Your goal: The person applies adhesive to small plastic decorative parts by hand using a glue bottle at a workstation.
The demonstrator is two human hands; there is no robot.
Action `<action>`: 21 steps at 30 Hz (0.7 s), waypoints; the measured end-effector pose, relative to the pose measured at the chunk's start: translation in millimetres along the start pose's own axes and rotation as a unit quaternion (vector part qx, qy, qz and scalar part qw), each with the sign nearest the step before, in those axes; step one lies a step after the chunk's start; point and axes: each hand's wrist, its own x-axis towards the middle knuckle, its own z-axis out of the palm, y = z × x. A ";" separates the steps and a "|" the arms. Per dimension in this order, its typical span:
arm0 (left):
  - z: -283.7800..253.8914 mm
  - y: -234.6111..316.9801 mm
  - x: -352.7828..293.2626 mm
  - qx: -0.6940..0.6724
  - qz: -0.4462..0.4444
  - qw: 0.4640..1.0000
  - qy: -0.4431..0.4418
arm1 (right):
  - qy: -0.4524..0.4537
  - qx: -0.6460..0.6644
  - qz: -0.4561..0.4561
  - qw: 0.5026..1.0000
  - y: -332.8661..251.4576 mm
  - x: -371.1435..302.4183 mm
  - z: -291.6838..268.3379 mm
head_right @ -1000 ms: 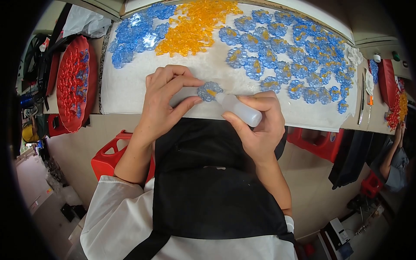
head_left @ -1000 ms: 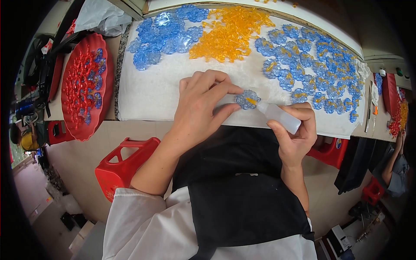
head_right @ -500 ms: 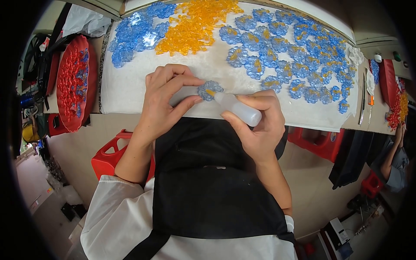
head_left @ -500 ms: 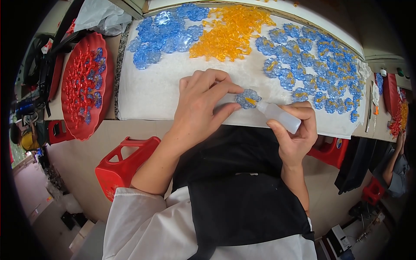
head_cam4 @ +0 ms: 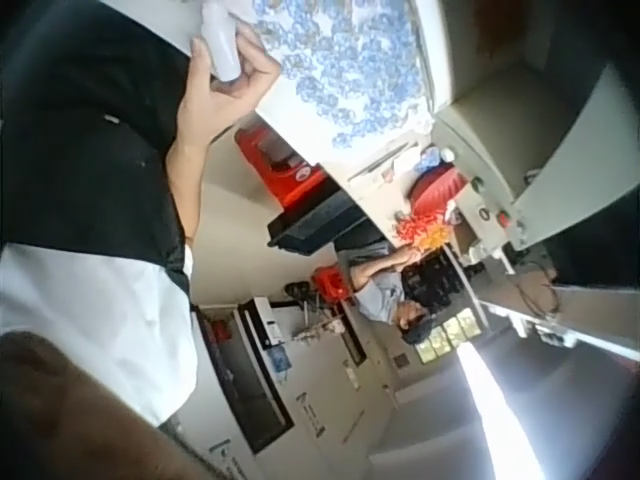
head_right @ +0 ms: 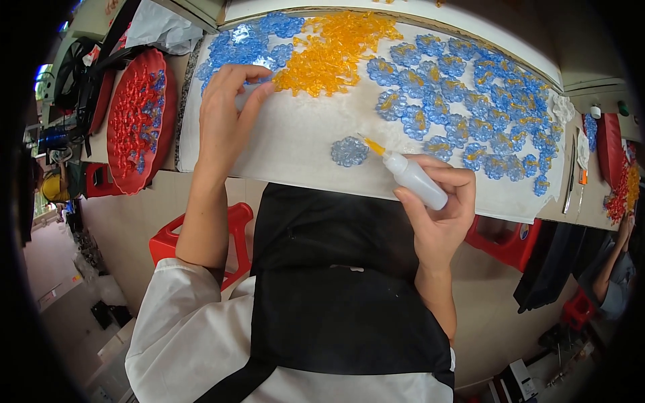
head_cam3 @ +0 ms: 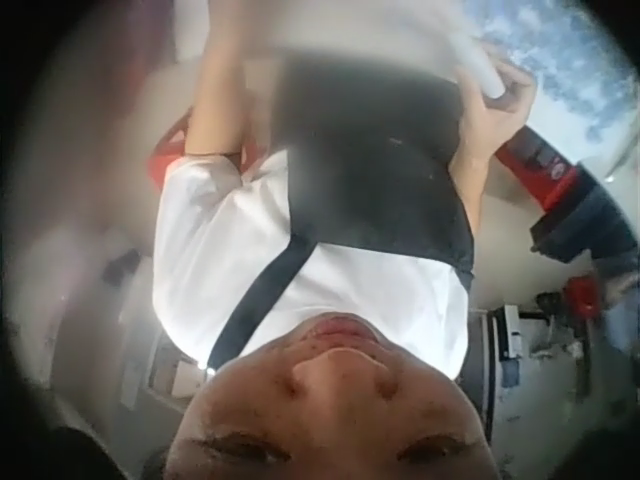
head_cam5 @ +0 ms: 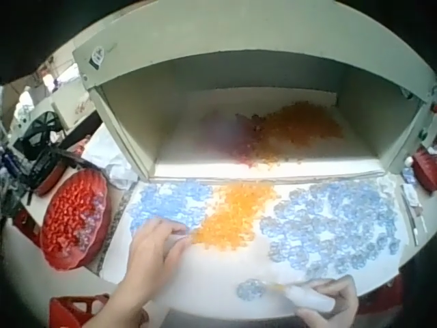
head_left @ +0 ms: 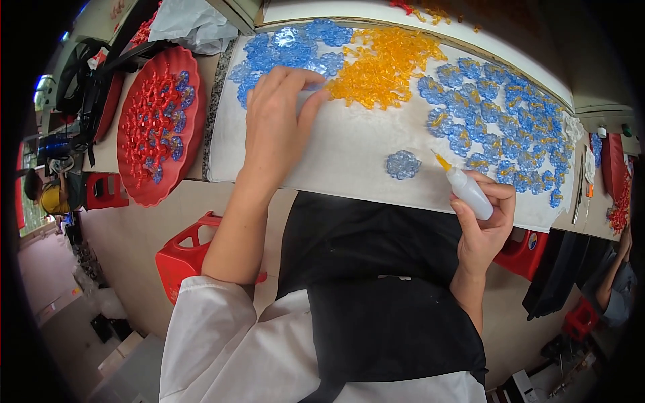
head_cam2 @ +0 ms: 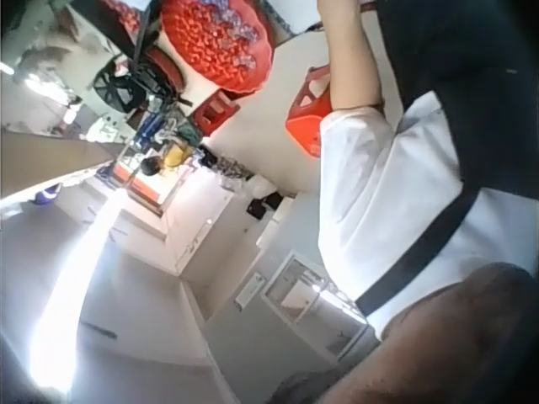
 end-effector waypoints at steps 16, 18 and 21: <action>8.2 5.7 2.2 -0.008 -0.004 1.000 0.023 | -0.031 -0.006 0.110 0.993 -9.5 6.9 4.7; 9.9 10.0 2.2 -0.039 0.001 0.999 0.019 | -0.021 -0.002 0.121 0.992 -10.6 5.9 7.5; 12.2 32.1 -7.2 -0.075 0.050 0.996 0.028 | -0.025 -0.044 0.135 0.990 -10.9 4.9 10.0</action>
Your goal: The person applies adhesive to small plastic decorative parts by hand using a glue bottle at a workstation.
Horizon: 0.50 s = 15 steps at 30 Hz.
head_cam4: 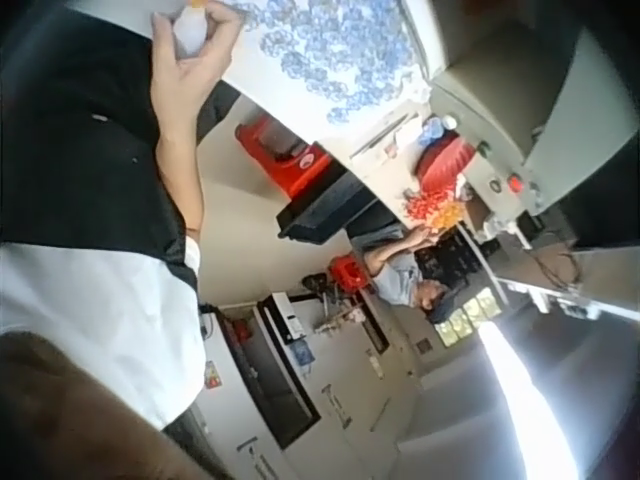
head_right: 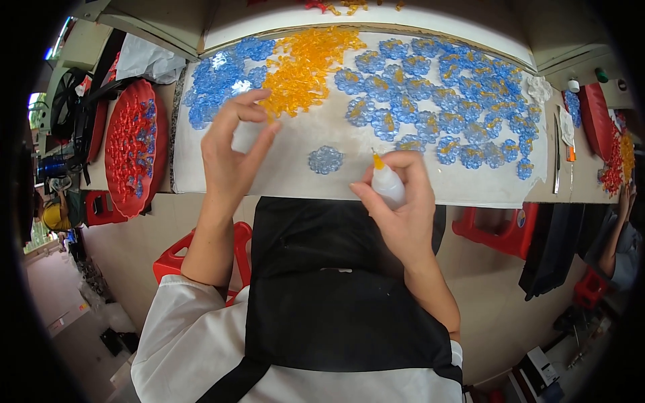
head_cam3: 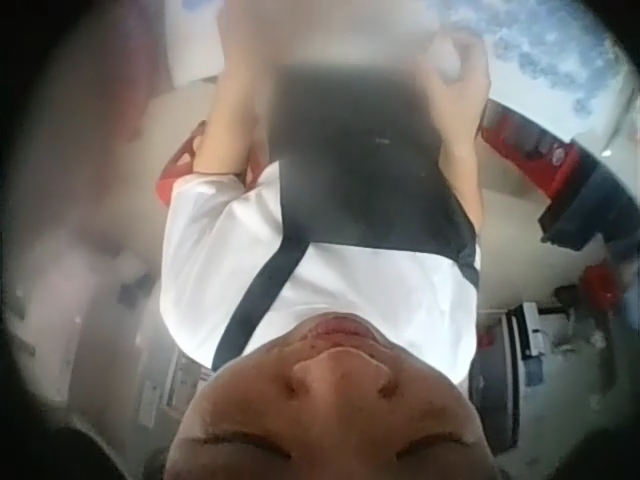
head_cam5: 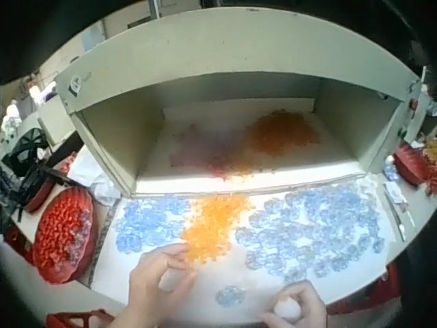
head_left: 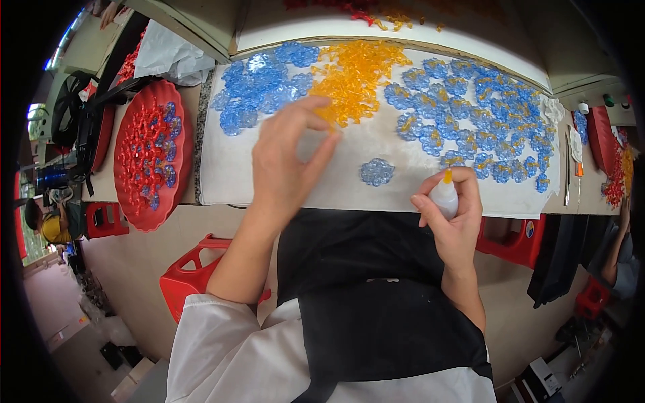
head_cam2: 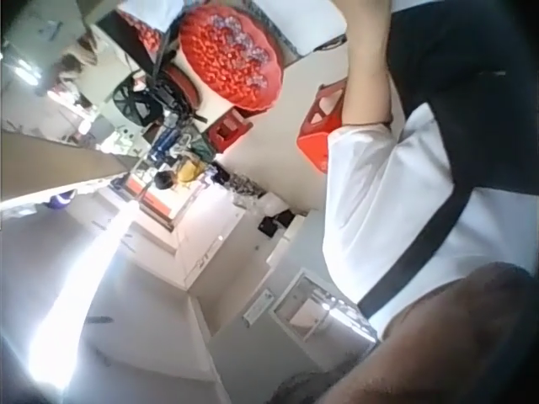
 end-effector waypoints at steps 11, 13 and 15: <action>22.0 55.8 -28.1 -0.113 0.144 0.982 -0.054 | -0.035 0.121 0.055 0.990 -9.2 -0.8 3.3; 22.8 56.2 -28.7 -0.117 0.155 0.979 -0.056 | -0.023 0.151 0.073 0.986 -9.5 -4.1 -0.2; 21.8 53.0 -28.7 -0.111 0.171 0.977 -0.061 | -0.025 0.120 0.124 0.985 -11.5 -4.8 1.9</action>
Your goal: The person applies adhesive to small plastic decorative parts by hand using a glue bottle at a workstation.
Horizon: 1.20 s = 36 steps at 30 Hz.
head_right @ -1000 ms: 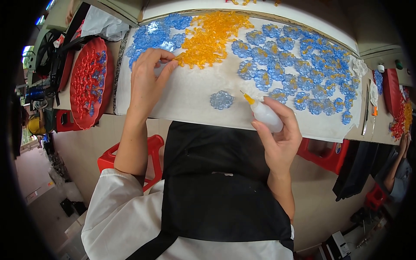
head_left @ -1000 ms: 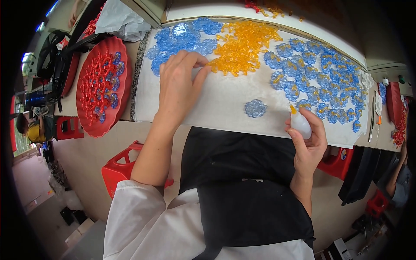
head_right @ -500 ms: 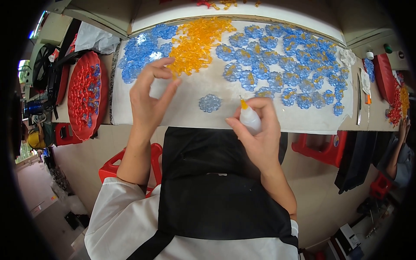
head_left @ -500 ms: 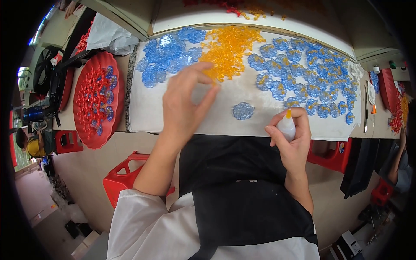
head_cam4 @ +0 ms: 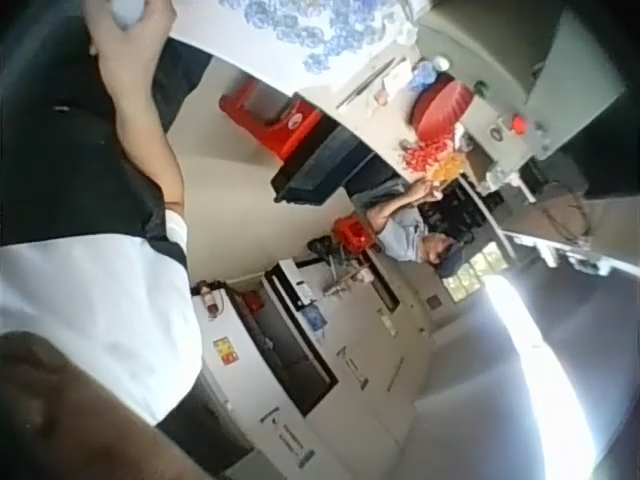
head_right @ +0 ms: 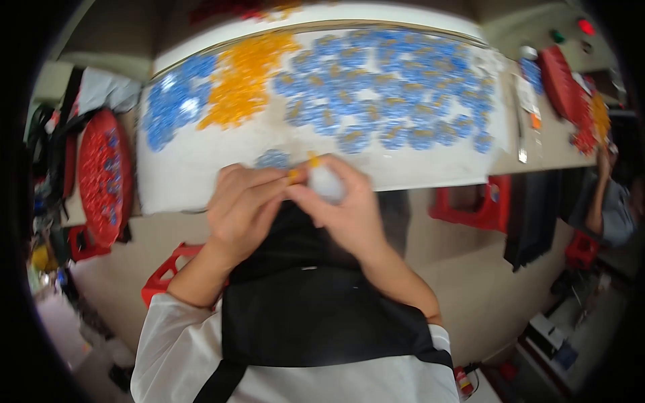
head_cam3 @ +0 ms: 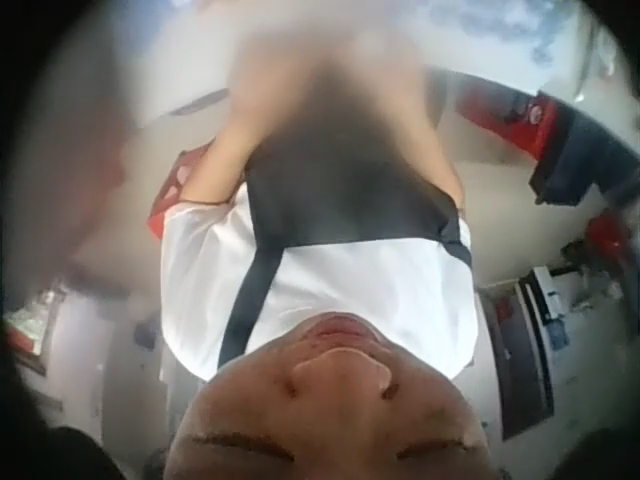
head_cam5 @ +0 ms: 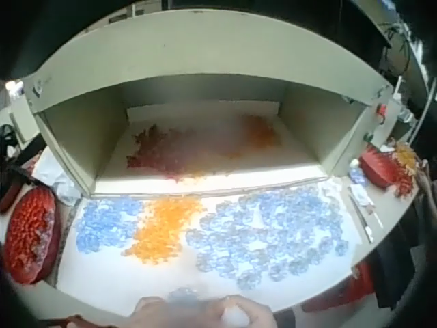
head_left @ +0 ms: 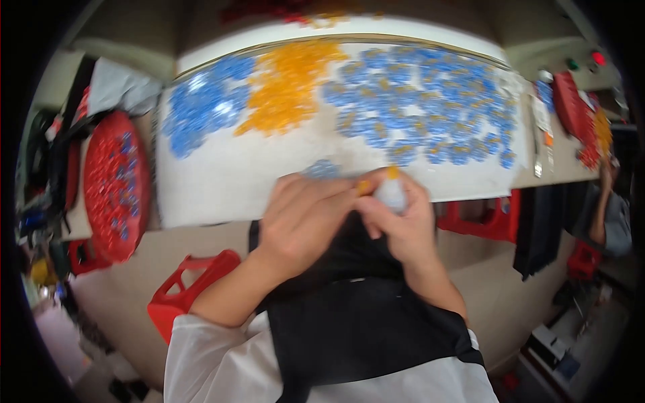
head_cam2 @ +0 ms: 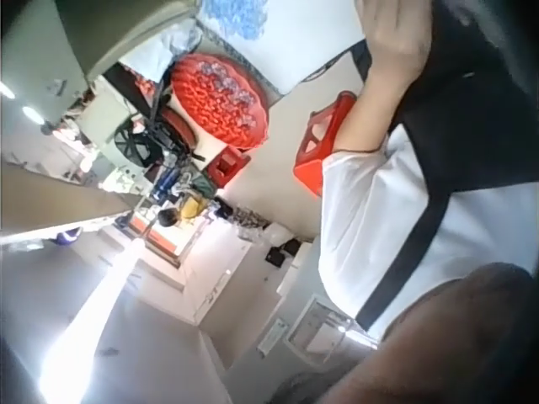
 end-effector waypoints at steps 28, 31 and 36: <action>-22.6 -11.7 -20.5 0.010 -0.196 0.980 -0.025 | -0.057 -0.285 -0.130 0.948 -11.3 17.4 -2.2; -29.3 -21.7 -15.5 0.076 -0.232 0.969 -0.044 | -0.032 -0.281 -0.091 0.955 -16.7 26.6 3.5; -23.3 -26.1 -13.0 0.065 -0.224 0.969 -0.075 | -0.036 -0.388 -0.143 0.910 -9.3 45.0 15.7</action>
